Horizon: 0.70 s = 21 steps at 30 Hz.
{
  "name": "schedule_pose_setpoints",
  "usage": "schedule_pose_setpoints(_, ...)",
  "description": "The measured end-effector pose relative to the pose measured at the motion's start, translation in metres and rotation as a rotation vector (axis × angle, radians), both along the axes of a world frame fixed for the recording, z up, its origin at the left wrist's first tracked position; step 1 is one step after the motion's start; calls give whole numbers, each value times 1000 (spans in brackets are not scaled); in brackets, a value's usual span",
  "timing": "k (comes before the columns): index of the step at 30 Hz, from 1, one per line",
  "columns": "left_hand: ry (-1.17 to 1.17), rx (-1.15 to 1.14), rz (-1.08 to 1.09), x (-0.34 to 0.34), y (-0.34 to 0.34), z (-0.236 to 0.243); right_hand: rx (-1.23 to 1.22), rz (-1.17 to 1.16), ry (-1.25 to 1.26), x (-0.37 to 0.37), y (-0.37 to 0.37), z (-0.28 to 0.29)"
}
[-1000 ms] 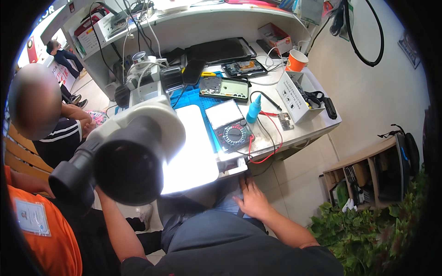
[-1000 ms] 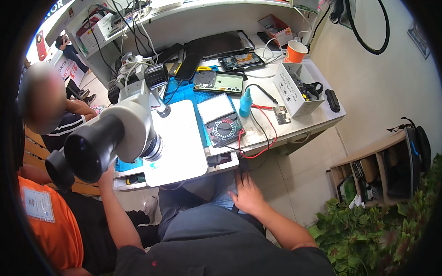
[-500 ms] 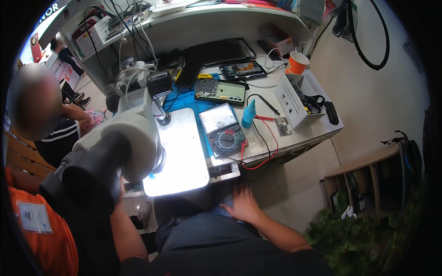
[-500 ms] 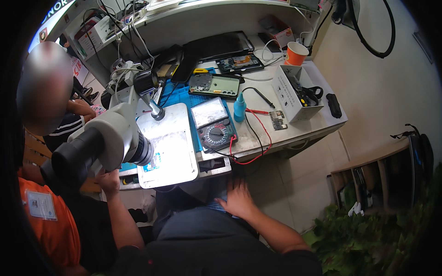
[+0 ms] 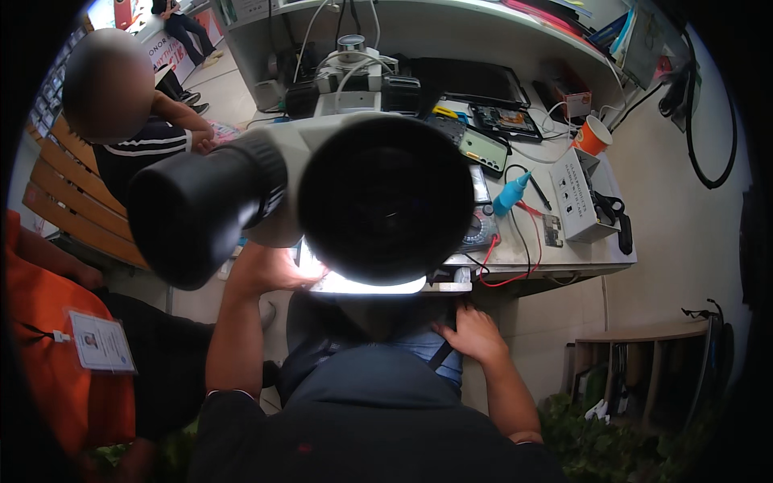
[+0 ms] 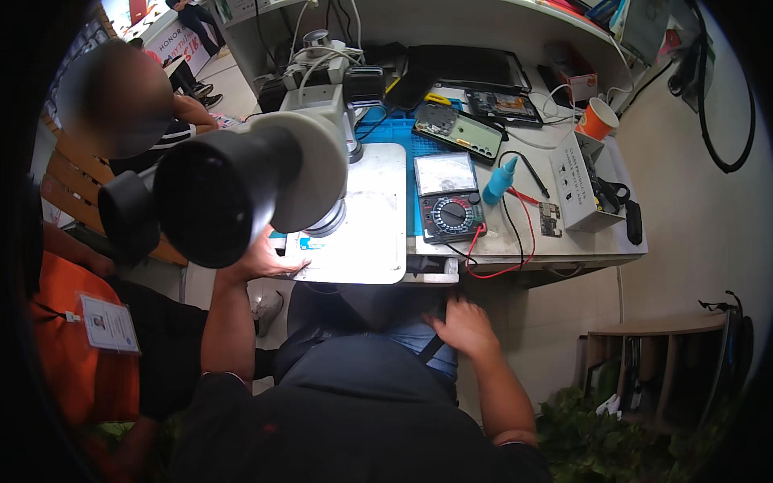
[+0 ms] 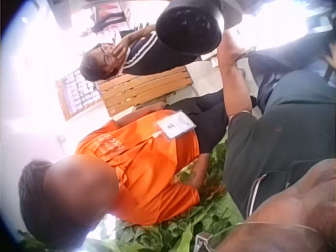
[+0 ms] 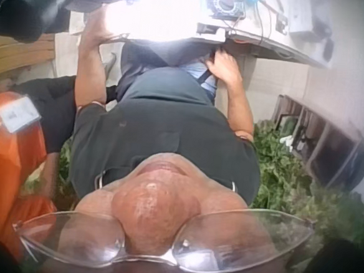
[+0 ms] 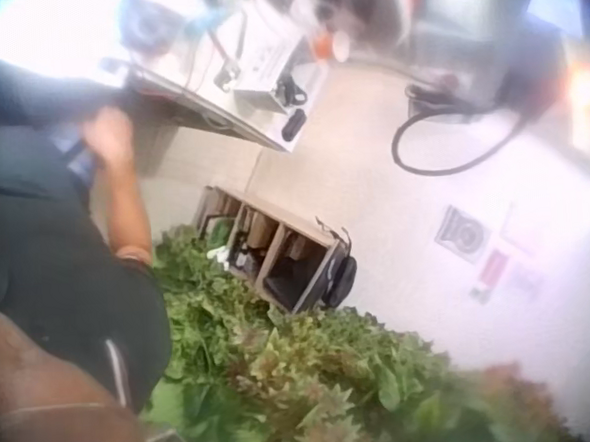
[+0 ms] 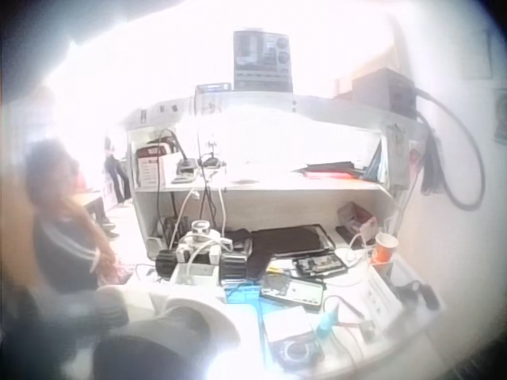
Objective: The person manipulates the internal components of a mobile phone, handling the motherboard and checking the battery and chassis on a workbench.
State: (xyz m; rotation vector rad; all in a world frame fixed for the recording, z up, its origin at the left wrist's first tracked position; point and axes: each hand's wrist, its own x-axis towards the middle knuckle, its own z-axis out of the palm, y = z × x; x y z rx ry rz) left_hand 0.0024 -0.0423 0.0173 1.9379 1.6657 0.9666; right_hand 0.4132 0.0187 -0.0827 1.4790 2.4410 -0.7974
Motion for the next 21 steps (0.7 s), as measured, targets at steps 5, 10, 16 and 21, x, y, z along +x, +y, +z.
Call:
schedule_pose_setpoints(5, -459, -127, 61, -44, 3, -75, 50, 21, 28, -1, -18, -7)
schedule_pose_setpoints(10, 403, 369, -19, -34, 7, -29, 52, -54, 32, -10, -25, -14)
schedule_pose_setpoints(16, 301, 287, 394, -47, -14, 26, 98, -95, 86, -2, -36, -17)
schedule_pose_setpoints(21, 408, 284, 419, -39, -27, 26, 62, -87, 64, -9, -32, -8)
